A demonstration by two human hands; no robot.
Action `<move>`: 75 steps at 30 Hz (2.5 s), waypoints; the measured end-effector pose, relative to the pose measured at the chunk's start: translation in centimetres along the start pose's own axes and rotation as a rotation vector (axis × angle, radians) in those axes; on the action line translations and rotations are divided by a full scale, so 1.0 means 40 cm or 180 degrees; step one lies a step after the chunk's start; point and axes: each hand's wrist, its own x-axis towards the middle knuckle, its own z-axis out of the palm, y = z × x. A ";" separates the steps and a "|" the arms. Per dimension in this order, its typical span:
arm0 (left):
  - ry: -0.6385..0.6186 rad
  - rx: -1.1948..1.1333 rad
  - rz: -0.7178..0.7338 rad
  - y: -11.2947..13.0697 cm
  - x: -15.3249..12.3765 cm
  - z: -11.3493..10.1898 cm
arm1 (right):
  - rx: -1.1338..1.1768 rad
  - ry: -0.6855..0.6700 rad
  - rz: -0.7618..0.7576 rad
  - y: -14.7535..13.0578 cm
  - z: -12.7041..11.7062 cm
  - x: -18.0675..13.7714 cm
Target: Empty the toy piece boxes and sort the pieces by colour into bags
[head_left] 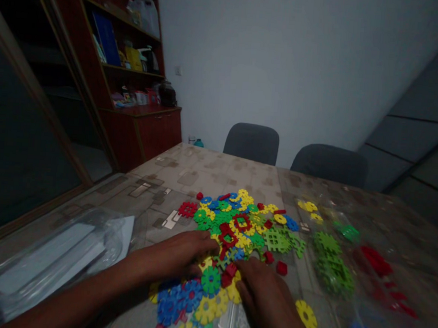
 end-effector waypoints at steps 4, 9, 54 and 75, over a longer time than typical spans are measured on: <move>0.0138 0.0157 0.0025 -0.012 0.005 -0.008 | -0.0194 -0.0029 0.0248 0.001 -0.004 0.000; 0.0118 -0.0199 0.0242 0.026 -0.022 -0.063 | -0.0233 0.0069 0.0305 -0.008 -0.008 0.013; -0.0253 -0.0010 0.0087 0.096 -0.030 0.026 | 0.0189 -0.0249 0.0558 0.014 -0.009 -0.016; 0.0289 -0.1307 -0.0270 0.050 0.006 0.066 | 0.1473 0.0145 -0.0384 -0.018 0.001 0.001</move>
